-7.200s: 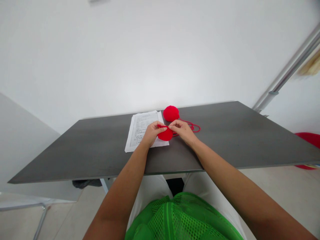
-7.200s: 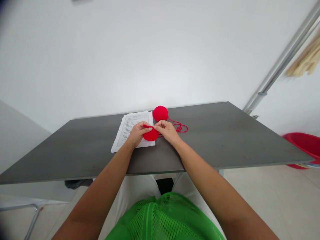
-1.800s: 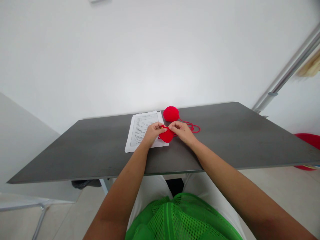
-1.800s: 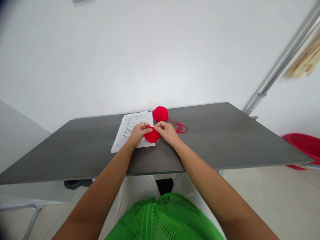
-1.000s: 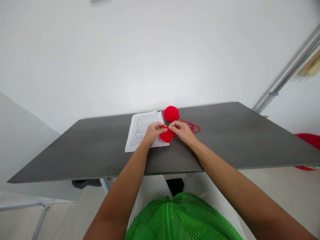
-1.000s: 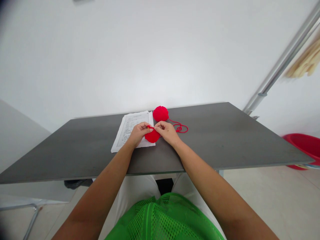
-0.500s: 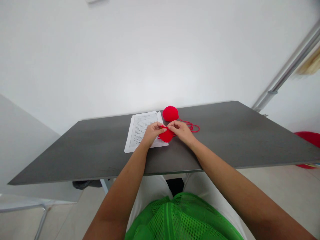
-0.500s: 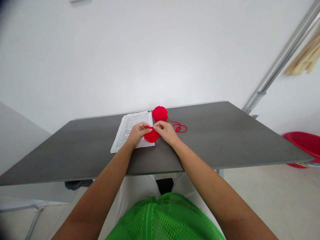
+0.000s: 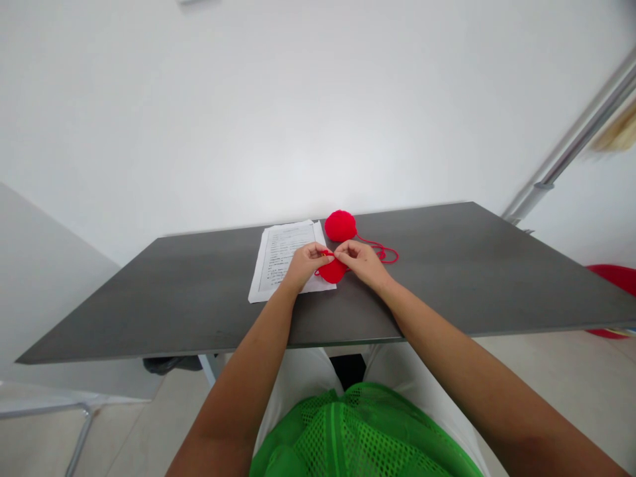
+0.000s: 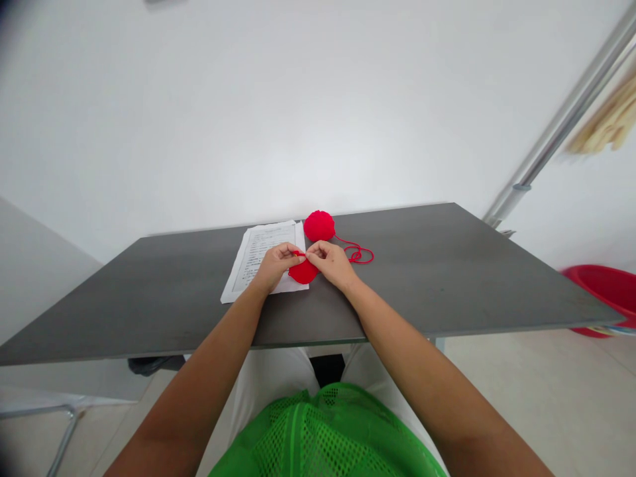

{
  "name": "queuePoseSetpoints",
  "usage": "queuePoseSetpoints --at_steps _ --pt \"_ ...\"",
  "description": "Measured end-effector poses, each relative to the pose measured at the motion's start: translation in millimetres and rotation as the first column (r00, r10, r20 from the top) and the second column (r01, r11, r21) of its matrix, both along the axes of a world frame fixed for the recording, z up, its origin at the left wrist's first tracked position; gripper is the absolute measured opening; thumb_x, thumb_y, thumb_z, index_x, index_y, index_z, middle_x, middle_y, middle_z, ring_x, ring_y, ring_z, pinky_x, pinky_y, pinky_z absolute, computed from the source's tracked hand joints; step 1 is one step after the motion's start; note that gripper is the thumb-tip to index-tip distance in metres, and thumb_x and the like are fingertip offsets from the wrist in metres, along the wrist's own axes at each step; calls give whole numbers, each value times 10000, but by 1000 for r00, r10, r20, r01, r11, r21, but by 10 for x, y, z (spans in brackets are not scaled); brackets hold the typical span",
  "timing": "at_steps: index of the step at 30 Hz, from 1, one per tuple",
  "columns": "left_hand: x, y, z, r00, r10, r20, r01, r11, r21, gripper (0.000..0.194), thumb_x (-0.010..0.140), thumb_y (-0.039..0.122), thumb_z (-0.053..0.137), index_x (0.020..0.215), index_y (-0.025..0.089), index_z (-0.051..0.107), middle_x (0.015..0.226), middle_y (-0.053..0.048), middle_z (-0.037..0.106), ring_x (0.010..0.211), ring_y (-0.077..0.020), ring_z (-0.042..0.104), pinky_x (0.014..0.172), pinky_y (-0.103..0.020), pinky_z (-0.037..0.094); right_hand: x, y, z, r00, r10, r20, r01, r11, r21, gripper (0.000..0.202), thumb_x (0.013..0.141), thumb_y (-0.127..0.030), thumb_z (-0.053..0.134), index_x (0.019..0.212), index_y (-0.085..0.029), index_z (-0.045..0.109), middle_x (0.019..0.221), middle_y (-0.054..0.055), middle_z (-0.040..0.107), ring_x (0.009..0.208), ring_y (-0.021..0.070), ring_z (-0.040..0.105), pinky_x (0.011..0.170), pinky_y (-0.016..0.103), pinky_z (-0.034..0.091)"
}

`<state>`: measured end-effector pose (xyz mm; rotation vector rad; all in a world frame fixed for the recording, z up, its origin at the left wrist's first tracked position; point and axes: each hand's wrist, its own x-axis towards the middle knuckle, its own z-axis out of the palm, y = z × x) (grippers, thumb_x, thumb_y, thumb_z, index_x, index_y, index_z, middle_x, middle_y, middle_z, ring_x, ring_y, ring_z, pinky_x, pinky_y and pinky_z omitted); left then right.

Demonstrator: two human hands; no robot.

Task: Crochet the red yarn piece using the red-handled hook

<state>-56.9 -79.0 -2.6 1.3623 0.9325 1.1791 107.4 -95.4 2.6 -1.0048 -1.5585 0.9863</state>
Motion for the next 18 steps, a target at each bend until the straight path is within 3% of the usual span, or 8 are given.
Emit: queuePoseSetpoints --at_steps 9,18 --pt "10 26 -13 996 10 87 -5 998 -59 318 509 242 807 737 160 601 649 32 632 586 -98 559 622 -253 436 -3 -1 9 999 -15 -50 15 1000 1 164 707 -348 599 709 -185 581 655 -10 583 590 129 507 569 264 395" --pt "-6 27 -24 999 13 52 -11 999 -35 294 527 230 794 728 155 593 649 26 633 579 -95 551 609 -244 415 -4 9 -19 999 11 -50 -12 1000 -24 203 709 -377 603 747 -178 602 681 -3 592 602 135 518 590 274 396"
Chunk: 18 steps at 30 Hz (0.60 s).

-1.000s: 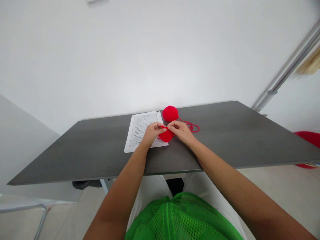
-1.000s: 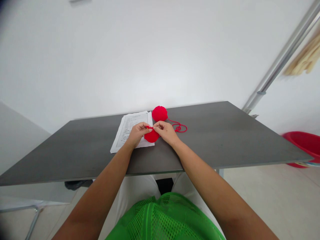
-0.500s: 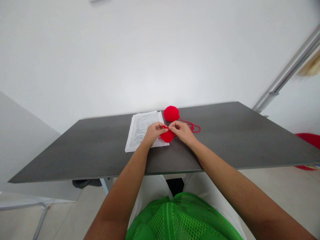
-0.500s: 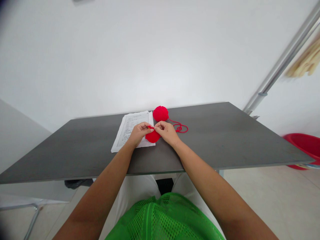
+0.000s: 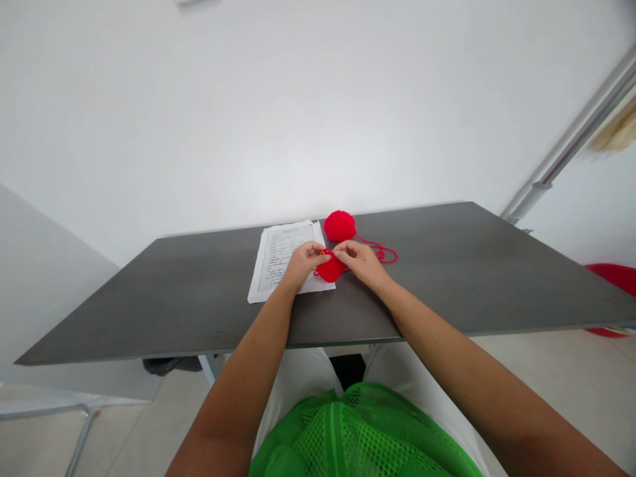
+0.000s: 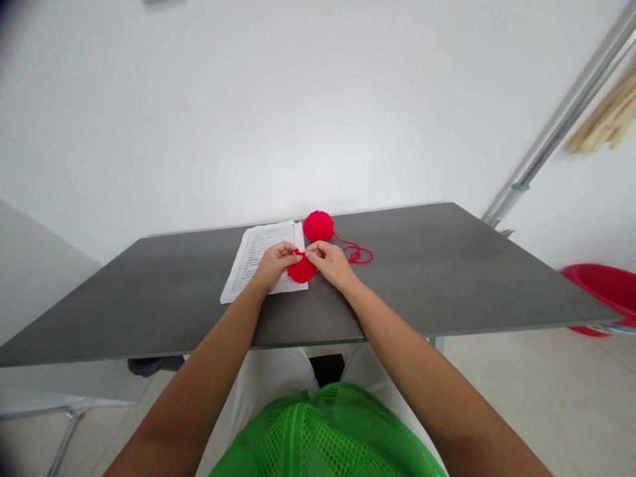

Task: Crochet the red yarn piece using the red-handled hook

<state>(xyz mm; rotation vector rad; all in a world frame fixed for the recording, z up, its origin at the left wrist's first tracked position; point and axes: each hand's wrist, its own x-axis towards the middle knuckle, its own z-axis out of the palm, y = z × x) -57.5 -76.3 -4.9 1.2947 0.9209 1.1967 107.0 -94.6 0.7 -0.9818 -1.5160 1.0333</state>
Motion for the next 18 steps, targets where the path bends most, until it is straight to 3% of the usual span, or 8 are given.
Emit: queuePoseSetpoints --at_steps 10,18 --pt "6 -12 15 1000 4 -23 -3 1000 16 292 527 241 791 723 164 589 648 32 635 585 -96 554 600 -240 426 14 -4 6 999 -12 50 11 1000 22 188 717 -368 603 708 -180 598 661 -3 606 585 130 515 585 269 395" --pt "17 -30 7 994 -103 30 101 993 63 266 629 268 754 793 177 566 687 42 618 596 -87 551 617 -229 423 16 2 13 1000 -16 5 16 1000 16 178 708 -359 592 694 -181 586 639 -12 593 576 124 503 558 255 391"
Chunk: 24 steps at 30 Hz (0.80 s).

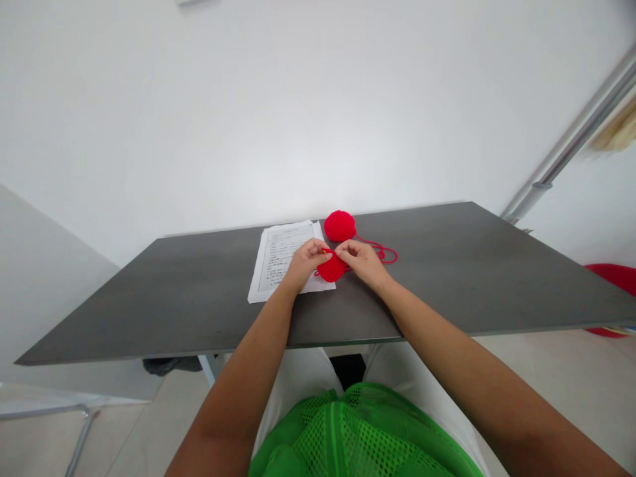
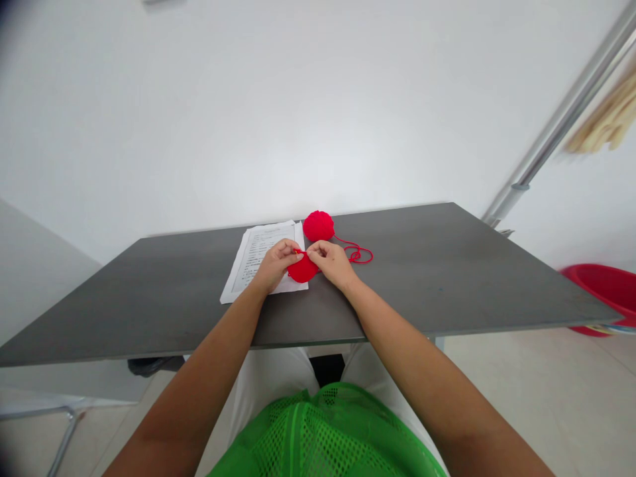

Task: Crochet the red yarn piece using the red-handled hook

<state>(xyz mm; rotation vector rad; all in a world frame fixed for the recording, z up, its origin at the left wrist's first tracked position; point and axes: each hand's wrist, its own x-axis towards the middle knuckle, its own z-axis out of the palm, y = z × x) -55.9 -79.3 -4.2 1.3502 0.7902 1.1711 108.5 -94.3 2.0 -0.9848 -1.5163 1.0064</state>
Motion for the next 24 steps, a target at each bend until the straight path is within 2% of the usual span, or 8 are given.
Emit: queuePoseSetpoints --at_steps 6,12,16,20,24 --pt "19 -16 16 999 -19 30 19 1000 7 251 677 298 728 784 189 529 663 54 575 566 -80 521 576 -216 398 -15 3 3 999 -16 -34 16 1000 -10 190 700 -367 591 700 -177 590 624 -21 559 567 117 481 561 255 375" --pt "16 -11 8 1000 9 27 -8 999 -40 293 713 405 688 835 213 503 622 68 555 517 -76 478 532 -208 359 -20 14 -8 998 -36 -56 35 999 -4 194 699 -377 592 698 -184 580 615 -26 541 563 120 471 553 256 369" --pt "-3 -28 33 1000 11 27 -9 997 -76 279 675 324 714 792 197 496 611 66 555 533 -74 491 539 -202 362 -9 16 -26 999 -44 -22 44 999 5 185 702 -372 575 702 -187 580 619 -24 532 562 123 469 550 259 367" --pt "-15 -40 57 999 -7 48 11 996 -87 257 621 240 732 740 176 514 709 32 620 605 -78 538 591 -214 398 -7 17 -35 999 -45 -9 45 999 16 177 705 -363 570 698 -187 579 631 -16 548 571 126 480 562 264 370" --pt "-21 -9 34 998 41 40 -38 997 -74 234 568 192 743 694 156 550 765 2 655 675 -93 574 659 -233 429 -9 7 -19 999 -35 -9 35 999 20 182 712 -365 569 713 -183 584 644 -12 555 580 129 488 568 267 371"
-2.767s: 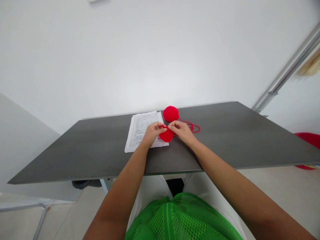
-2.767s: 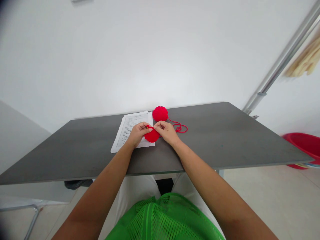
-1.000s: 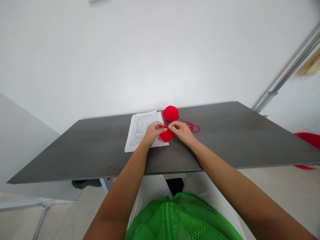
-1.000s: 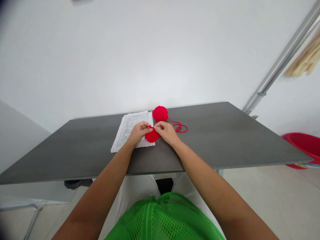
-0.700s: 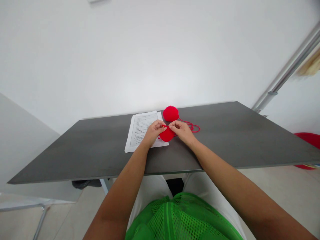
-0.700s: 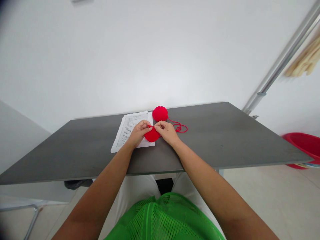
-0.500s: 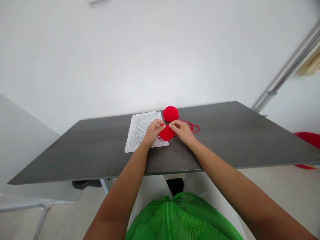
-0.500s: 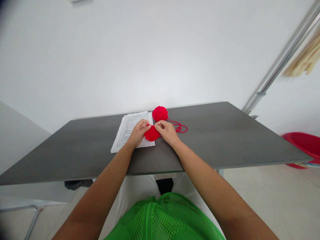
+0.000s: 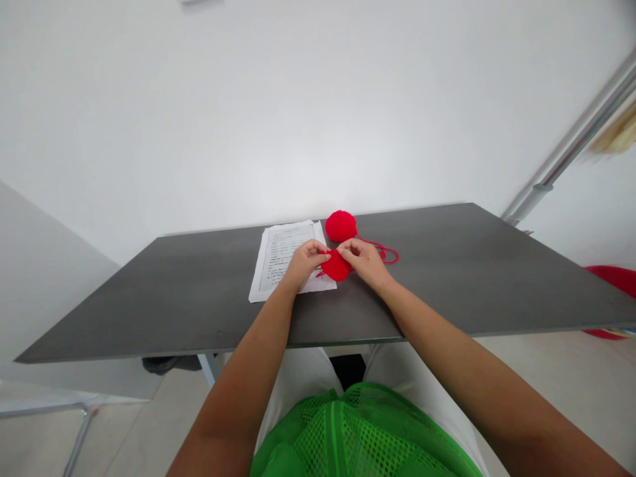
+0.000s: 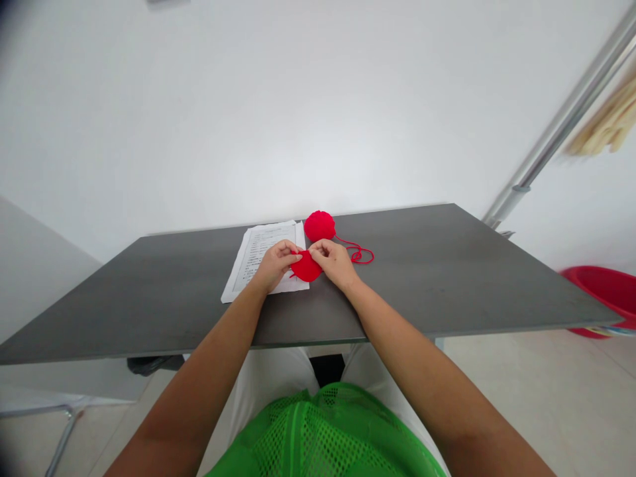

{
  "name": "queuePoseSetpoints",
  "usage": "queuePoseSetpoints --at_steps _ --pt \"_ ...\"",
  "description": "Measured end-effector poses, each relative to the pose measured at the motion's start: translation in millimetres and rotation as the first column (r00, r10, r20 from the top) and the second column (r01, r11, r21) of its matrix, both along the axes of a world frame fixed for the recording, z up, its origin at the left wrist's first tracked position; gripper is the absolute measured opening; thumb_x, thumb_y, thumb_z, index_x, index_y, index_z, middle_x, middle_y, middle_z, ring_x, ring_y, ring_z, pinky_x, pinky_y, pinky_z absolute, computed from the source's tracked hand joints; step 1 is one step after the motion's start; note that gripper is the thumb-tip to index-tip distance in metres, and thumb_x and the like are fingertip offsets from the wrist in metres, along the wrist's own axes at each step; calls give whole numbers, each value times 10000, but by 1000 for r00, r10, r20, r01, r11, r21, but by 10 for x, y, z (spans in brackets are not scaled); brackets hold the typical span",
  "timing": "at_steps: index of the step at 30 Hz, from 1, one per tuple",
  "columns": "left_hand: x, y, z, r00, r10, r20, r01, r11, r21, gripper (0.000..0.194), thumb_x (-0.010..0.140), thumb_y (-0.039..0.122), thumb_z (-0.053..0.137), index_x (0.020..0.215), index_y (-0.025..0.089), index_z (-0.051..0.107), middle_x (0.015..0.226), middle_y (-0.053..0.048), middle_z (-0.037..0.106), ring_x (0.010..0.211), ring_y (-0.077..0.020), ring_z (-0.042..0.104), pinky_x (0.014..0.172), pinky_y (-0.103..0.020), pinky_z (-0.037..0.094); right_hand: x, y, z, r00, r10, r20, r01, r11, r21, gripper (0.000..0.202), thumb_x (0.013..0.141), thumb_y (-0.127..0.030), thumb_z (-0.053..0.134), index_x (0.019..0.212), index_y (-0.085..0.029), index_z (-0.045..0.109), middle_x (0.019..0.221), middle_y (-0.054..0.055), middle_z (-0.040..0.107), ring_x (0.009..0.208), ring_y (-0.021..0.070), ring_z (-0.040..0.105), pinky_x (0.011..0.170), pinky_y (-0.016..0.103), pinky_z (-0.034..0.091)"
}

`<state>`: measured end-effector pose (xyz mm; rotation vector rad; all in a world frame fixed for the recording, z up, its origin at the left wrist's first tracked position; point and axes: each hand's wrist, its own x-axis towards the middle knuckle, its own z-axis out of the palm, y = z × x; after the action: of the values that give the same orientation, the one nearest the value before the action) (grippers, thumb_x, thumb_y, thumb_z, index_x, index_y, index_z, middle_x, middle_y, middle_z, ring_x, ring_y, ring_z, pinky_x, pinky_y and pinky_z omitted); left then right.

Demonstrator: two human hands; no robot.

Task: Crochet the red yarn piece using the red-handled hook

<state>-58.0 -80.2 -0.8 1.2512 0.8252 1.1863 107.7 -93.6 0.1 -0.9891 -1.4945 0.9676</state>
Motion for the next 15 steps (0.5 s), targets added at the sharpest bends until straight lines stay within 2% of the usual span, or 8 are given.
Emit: queuePoseSetpoints --at_steps 4,8,11,15 --pt "3 31 -33 999 51 -11 -50 998 26 223 568 208 751 682 155 567 782 -13 669 695 -111 585 678 -252 441 2 -15 24 1000 9 2 -9 1000 5 182 721 -364 576 726 -183 589 656 -9 561 593 134 497 577 269 380" --pt "11 34 -30 998 68 -7 -68 997 25 254 561 190 745 771 166 603 753 9 658 689 -116 586 685 -256 445 -1 -10 17 1000 6 13 -7 1000 27 177 726 -355 577 728 -178 593 670 -1 570 609 139 509 592 275 385" --pt "14 22 -10 1000 30 -6 -30 998 -47 269 562 198 735 807 155 631 754 2 657 673 -113 584 673 -252 442 -2 3 -4 1000 3 16 -4 999 35 178 727 -359 580 729 -181 590 677 -1 579 613 137 509 596 272 387" --pt "20 -1 16 999 -39 2 39 991 -130 207 593 231 715 757 141 628 683 2 631 626 -104 566 649 -246 442 1 12 -19 1000 2 11 -2 999 40 187 725 -368 576 726 -182 589 662 -7 571 613 135 506 586 265 389"
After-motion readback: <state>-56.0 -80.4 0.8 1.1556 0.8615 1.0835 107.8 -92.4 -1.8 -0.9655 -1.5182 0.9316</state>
